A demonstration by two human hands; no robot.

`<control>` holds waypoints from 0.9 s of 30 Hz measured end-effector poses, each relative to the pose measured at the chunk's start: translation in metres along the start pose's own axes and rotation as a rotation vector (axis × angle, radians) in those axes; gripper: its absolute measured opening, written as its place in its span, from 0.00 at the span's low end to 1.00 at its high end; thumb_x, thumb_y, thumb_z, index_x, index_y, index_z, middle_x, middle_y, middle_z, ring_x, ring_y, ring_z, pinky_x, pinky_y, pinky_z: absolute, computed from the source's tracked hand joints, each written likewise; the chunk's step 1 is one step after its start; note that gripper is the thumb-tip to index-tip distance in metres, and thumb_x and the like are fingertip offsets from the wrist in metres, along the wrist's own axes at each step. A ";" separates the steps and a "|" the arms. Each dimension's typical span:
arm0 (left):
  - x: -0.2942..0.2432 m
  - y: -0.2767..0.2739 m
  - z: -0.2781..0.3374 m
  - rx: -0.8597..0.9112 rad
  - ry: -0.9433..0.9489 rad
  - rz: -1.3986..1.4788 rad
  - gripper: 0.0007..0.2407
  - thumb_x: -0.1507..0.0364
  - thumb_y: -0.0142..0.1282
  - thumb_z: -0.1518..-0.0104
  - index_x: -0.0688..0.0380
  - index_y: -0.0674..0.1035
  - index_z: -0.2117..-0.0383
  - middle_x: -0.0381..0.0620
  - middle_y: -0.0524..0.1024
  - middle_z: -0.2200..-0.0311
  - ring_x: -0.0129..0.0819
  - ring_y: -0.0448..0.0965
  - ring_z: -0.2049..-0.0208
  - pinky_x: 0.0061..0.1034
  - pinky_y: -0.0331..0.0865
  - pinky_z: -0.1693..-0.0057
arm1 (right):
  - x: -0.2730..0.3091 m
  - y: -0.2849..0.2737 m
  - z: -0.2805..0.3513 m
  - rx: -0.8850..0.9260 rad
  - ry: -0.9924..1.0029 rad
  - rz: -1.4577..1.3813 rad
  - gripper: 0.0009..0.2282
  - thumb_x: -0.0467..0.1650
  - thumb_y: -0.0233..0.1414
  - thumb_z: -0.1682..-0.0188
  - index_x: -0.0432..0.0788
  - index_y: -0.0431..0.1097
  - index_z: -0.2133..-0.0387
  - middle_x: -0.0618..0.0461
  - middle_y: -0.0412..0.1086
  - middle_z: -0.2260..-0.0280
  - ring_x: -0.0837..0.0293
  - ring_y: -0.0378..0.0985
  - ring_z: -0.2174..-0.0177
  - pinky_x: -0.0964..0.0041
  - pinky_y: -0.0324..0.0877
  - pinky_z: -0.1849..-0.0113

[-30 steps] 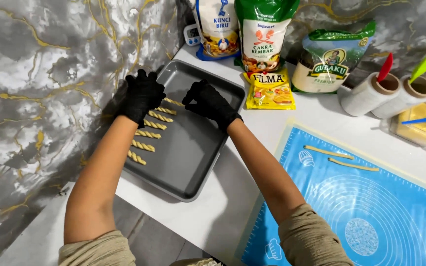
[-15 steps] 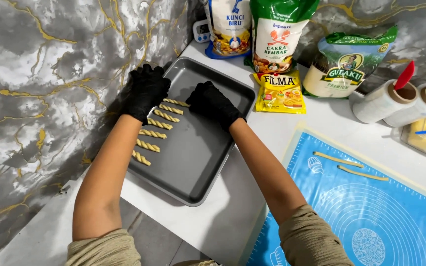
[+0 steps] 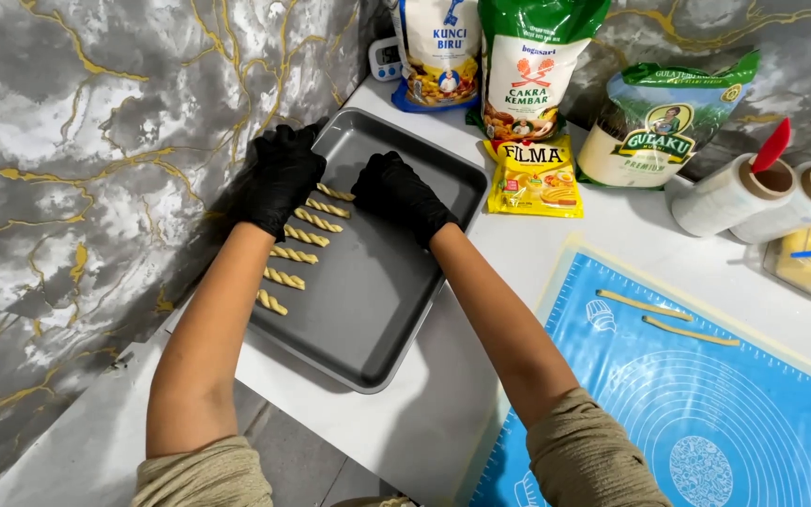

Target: Twisting strips of dough into spiral shapes using hands and a wooden stick, then arranging them on a baking tray.

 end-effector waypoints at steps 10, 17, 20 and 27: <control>-0.021 -0.025 0.020 0.003 -0.092 0.152 0.29 0.64 0.47 0.49 0.33 0.66 0.34 0.50 0.58 0.37 0.66 0.45 0.33 0.61 0.53 0.33 | 0.014 -0.014 0.019 -0.036 -0.307 0.350 0.21 0.51 0.57 0.53 0.50 0.77 0.58 0.44 0.68 0.53 0.40 0.69 0.49 0.49 0.74 0.51; -0.016 -0.008 0.015 -0.013 -0.014 0.076 0.32 0.66 0.45 0.52 0.36 0.64 0.33 0.52 0.62 0.44 0.59 0.51 0.35 0.50 0.47 0.29 | 0.009 -0.017 0.020 -0.069 -0.195 0.307 0.17 0.49 0.61 0.57 0.56 0.74 0.62 0.53 0.67 0.52 0.45 0.66 0.46 0.50 0.75 0.51; -0.006 0.002 0.002 -0.003 -0.019 0.043 0.32 0.65 0.45 0.51 0.34 0.63 0.32 0.50 0.62 0.44 0.56 0.52 0.35 0.51 0.48 0.31 | -0.001 0.004 0.001 -0.060 -0.322 0.530 0.18 0.46 0.62 0.56 0.49 0.76 0.59 0.45 0.69 0.53 0.42 0.70 0.50 0.55 0.75 0.52; -0.005 -0.003 -0.003 -0.015 -0.032 0.061 0.32 0.65 0.48 0.53 0.34 0.64 0.33 0.48 0.61 0.44 0.56 0.50 0.35 0.45 0.48 0.30 | 0.004 -0.019 0.022 -0.043 -0.247 0.299 0.16 0.47 0.61 0.55 0.57 0.76 0.58 0.51 0.66 0.51 0.42 0.65 0.46 0.48 0.72 0.48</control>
Point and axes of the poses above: each hand's wrist, its own z-axis away from the middle knuckle, its own y-axis out of the palm, x = y × z, the point moved 5 cm from there along -z, towards the middle knuckle
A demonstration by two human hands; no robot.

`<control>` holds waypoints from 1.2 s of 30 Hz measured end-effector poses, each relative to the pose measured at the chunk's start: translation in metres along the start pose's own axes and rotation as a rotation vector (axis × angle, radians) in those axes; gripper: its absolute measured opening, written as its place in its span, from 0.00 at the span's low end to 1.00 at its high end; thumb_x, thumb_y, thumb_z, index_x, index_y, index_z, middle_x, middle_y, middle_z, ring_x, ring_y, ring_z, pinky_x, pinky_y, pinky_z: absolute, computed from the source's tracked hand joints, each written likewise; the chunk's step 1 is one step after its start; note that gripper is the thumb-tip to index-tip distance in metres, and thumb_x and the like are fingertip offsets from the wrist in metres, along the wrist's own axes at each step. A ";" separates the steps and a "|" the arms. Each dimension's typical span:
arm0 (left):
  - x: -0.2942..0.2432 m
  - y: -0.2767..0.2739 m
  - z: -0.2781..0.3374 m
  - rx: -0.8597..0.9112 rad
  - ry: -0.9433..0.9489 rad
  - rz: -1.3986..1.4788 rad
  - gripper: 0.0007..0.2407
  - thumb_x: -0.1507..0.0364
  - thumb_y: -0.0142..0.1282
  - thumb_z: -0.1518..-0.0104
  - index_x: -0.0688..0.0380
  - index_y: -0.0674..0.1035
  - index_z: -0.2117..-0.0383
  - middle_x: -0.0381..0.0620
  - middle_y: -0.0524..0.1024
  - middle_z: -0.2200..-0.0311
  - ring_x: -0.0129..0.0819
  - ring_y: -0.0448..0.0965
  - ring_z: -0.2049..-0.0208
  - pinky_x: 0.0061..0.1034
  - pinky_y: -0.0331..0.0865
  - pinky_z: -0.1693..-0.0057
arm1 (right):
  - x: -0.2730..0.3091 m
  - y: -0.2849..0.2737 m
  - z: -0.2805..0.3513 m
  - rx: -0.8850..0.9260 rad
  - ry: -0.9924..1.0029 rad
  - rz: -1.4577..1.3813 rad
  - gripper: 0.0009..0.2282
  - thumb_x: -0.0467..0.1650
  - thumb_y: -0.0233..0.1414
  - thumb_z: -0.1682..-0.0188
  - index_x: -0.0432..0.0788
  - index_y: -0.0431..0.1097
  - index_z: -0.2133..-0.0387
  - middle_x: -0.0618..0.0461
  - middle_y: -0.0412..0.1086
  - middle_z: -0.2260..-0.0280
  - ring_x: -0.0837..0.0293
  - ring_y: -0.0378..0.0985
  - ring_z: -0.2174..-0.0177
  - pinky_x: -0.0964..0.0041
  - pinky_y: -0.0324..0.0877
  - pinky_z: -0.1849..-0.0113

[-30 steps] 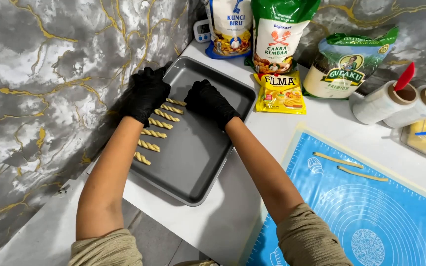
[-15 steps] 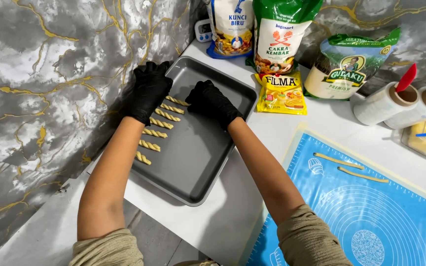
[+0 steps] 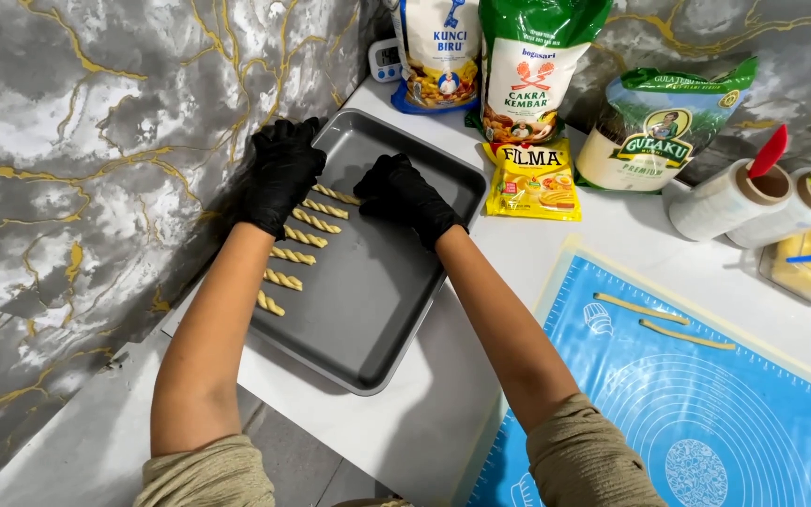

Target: Twisting strips of dough into spiral shapes using hands and a wooden stick, then arranging them on a baking tray.

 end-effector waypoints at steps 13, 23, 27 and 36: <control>0.010 0.016 -0.016 0.011 0.006 0.000 0.33 0.66 0.49 0.52 0.38 0.63 0.32 0.52 0.60 0.42 0.60 0.48 0.35 0.57 0.50 0.32 | 0.000 0.036 -0.016 0.072 0.195 -0.224 0.20 0.47 0.58 0.52 0.51 0.72 0.52 0.44 0.62 0.45 0.38 0.62 0.41 0.45 0.71 0.46; -0.010 -0.004 0.018 0.076 -0.077 0.018 0.33 0.61 0.50 0.49 0.27 0.59 0.31 0.48 0.53 0.33 0.60 0.44 0.32 0.61 0.50 0.33 | -0.007 -0.016 0.013 -0.159 -0.128 -0.100 0.11 0.45 0.62 0.55 0.59 0.76 0.63 0.53 0.68 0.56 0.45 0.71 0.53 0.54 0.76 0.56; -0.014 -0.011 0.035 0.062 -0.020 -0.003 0.32 0.61 0.51 0.48 0.31 0.61 0.31 0.52 0.57 0.35 0.62 0.46 0.31 0.55 0.51 0.31 | 0.035 -0.122 0.100 -0.280 -0.231 -0.070 0.09 0.41 0.62 0.52 0.58 0.76 0.60 0.51 0.70 0.58 0.44 0.73 0.56 0.53 0.73 0.57; -0.069 -0.040 0.101 -0.313 0.646 -0.408 0.17 0.77 0.61 0.52 0.44 0.81 0.55 0.48 0.59 0.30 0.64 0.60 0.40 0.60 0.60 0.51 | -0.054 -0.232 0.373 -0.315 0.095 0.165 0.15 0.32 0.57 0.47 0.52 0.72 0.46 0.47 0.72 0.57 0.44 0.68 0.55 0.55 0.60 0.50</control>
Point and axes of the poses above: each hand's wrist, its own z-axis away from the middle knuckle, its own y-axis out of the palm, x = y × z, the point moved 5 cm from there along -z, towards the middle knuckle
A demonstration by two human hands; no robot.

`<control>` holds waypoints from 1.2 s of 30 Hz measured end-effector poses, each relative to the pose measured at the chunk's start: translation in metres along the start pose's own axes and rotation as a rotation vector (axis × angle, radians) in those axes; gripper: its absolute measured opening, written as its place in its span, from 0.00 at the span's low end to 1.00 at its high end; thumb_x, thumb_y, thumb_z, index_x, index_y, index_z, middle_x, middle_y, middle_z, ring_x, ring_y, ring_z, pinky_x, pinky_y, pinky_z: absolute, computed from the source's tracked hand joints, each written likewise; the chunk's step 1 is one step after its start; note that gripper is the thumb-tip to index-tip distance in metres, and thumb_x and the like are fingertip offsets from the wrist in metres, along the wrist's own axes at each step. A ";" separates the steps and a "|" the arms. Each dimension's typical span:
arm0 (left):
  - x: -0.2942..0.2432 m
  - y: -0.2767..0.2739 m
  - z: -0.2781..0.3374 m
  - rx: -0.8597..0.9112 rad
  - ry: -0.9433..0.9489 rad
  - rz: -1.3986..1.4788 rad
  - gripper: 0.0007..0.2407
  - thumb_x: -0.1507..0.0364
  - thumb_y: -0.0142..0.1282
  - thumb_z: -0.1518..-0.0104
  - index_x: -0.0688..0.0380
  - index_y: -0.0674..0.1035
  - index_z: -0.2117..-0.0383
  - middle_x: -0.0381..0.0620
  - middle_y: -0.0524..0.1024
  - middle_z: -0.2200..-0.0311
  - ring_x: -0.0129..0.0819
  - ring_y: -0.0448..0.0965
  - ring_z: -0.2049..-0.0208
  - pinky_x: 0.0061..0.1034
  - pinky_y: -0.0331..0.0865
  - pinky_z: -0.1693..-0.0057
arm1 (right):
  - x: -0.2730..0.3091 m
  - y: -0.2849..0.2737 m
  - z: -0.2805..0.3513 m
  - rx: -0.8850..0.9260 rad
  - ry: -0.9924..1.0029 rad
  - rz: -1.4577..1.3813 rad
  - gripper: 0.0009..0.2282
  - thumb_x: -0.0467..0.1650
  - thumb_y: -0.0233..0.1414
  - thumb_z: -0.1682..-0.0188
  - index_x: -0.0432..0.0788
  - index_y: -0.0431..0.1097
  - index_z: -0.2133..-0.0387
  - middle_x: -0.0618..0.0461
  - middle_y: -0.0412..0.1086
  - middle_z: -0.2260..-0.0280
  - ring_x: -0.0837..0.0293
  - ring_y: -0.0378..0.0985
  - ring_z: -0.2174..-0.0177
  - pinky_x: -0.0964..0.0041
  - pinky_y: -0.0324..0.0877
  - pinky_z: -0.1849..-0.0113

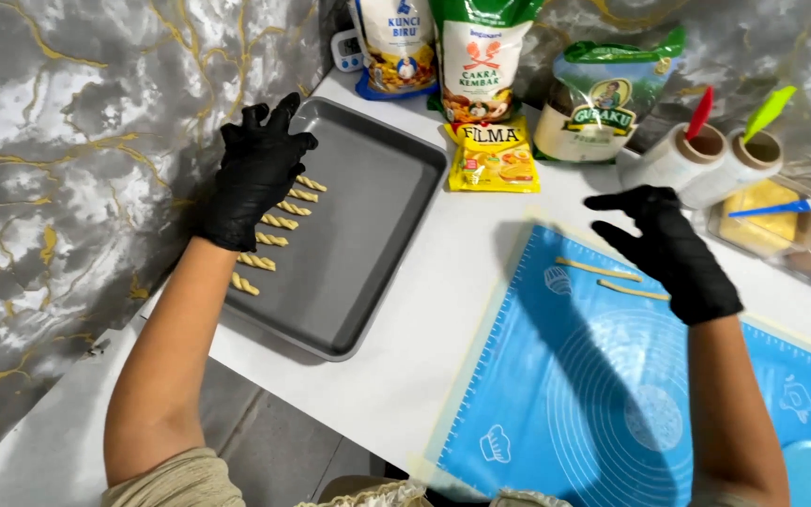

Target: Twisting strips of dough into spiral shapes using hands and a wooden stick, then arranging them on a baking tray.

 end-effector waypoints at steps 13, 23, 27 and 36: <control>-0.272 0.058 -0.076 -0.018 0.435 0.214 0.16 0.68 0.58 0.47 0.39 0.77 0.50 0.47 0.60 0.32 0.68 0.61 0.40 0.67 0.56 0.47 | -0.081 -0.074 0.239 -0.142 0.862 -0.393 0.19 0.22 0.51 0.47 0.48 0.72 0.43 0.53 0.69 0.74 0.60 0.74 0.59 0.73 0.64 0.60; -0.453 0.071 -0.069 0.074 0.571 0.407 0.06 0.66 0.62 0.36 0.49 0.77 0.63 0.51 0.71 0.53 0.47 0.68 0.55 0.40 0.60 0.51 | -0.135 0.002 0.201 -0.082 0.394 -0.083 0.15 0.29 0.59 0.50 0.52 0.75 0.48 0.46 0.75 0.58 0.42 0.75 0.55 0.46 0.73 0.54; -0.467 0.166 -0.081 0.177 0.380 0.697 0.09 0.67 0.59 0.37 0.49 0.76 0.53 0.50 0.69 0.46 0.44 0.66 0.45 0.41 0.54 0.43 | -0.160 0.035 0.197 -0.025 0.445 -0.003 0.11 0.34 0.60 0.50 0.55 0.76 0.55 0.54 0.71 0.56 0.48 0.71 0.51 0.45 0.73 0.52; -0.467 0.238 -0.095 0.479 0.292 0.772 0.22 0.56 0.46 0.33 0.30 0.60 0.33 0.35 0.56 0.31 0.33 0.55 0.30 0.36 0.37 0.31 | -0.119 0.000 0.199 -0.169 0.523 -0.321 0.09 0.29 0.61 0.51 0.53 0.76 0.58 0.54 0.76 0.63 0.49 0.77 0.57 0.50 0.75 0.55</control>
Point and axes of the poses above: each hand's wrist, its own z-axis away from the middle knuckle, its own y-axis out of the palm, x = y × z, the point moved 5 cm from there along -z, towards the middle knuckle
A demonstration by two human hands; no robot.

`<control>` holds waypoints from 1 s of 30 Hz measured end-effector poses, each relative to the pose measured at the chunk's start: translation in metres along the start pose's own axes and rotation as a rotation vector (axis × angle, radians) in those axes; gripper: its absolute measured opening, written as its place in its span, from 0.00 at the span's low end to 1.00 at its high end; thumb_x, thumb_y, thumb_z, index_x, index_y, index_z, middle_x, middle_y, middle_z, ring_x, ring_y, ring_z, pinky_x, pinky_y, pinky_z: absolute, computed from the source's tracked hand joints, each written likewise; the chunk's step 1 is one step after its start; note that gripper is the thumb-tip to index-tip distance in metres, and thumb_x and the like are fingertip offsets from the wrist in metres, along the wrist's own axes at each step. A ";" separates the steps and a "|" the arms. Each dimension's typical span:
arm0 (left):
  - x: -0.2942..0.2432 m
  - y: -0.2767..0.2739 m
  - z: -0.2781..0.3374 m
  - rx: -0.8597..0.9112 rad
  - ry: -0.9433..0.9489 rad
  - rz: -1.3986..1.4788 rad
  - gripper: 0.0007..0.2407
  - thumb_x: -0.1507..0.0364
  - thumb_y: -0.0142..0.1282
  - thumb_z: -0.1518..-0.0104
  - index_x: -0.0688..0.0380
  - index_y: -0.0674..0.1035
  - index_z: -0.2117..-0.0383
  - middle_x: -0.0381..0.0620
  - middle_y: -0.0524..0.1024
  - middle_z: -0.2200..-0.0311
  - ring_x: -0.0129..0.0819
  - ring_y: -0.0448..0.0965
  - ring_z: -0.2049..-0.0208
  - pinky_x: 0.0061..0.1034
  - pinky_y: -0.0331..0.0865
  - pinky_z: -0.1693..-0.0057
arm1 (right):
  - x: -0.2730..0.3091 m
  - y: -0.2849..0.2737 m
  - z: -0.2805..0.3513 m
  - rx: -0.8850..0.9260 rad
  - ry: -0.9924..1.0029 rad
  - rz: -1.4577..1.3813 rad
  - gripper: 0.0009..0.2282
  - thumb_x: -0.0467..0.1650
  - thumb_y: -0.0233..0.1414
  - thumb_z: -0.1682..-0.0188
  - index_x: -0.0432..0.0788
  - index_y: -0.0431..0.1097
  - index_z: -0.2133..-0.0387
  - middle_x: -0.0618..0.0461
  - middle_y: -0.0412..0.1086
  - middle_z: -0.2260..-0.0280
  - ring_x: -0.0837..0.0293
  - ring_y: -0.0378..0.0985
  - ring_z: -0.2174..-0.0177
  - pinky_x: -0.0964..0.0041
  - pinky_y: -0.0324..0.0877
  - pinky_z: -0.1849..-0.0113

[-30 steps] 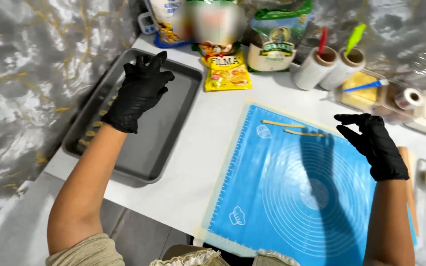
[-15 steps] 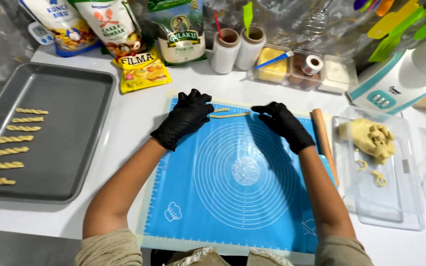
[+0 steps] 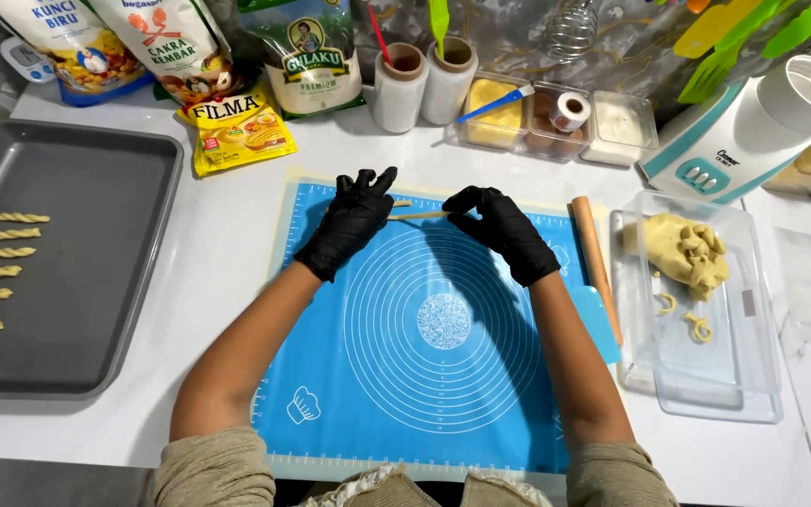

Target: Twisting strips of dough into spiral shapes using hands and a wooden stick, then arranging them on a baking tray.

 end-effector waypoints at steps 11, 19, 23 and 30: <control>-0.184 -0.066 0.138 0.120 0.430 -1.515 0.11 0.56 0.40 0.37 0.39 0.68 0.54 0.41 0.65 0.58 0.43 0.69 0.45 0.37 0.61 0.44 | 0.066 -0.041 0.090 -0.049 -0.138 0.089 0.08 0.27 0.62 0.52 0.49 0.78 0.60 0.55 0.77 0.65 0.52 0.78 0.59 0.59 0.72 0.59; -0.156 0.014 0.169 -0.124 0.594 -1.307 0.09 0.59 0.40 0.32 0.42 0.58 0.65 0.28 0.52 0.73 0.28 0.61 0.74 0.23 0.61 0.71 | 0.010 0.010 0.173 -0.004 -0.221 0.167 0.12 0.28 0.61 0.53 0.56 0.78 0.57 0.60 0.78 0.64 0.57 0.78 0.57 0.59 0.70 0.52; -0.138 0.018 0.162 -0.031 0.442 -0.812 0.13 0.55 0.42 0.33 0.46 0.60 0.67 0.31 0.52 0.74 0.32 0.63 0.72 0.29 0.57 0.66 | -0.016 0.027 0.172 0.020 -0.134 0.171 0.14 0.30 0.61 0.52 0.59 0.77 0.53 0.64 0.78 0.60 0.61 0.77 0.54 0.61 0.68 0.49; -0.157 -0.011 0.200 -0.099 0.276 -0.571 0.13 0.52 0.46 0.33 0.44 0.69 0.59 0.35 0.67 0.65 0.33 0.68 0.59 0.33 0.61 0.48 | 0.038 0.013 0.204 0.160 0.037 0.424 0.38 0.45 0.57 0.51 0.51 0.47 0.29 0.36 0.58 0.38 0.37 0.58 0.37 0.43 0.52 0.36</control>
Point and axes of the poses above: each hand's wrist, its own z-axis away from the middle knuckle, its own y-axis out of the palm, x = y × z, the point moved 5 cm from there along -z, towards the middle knuckle
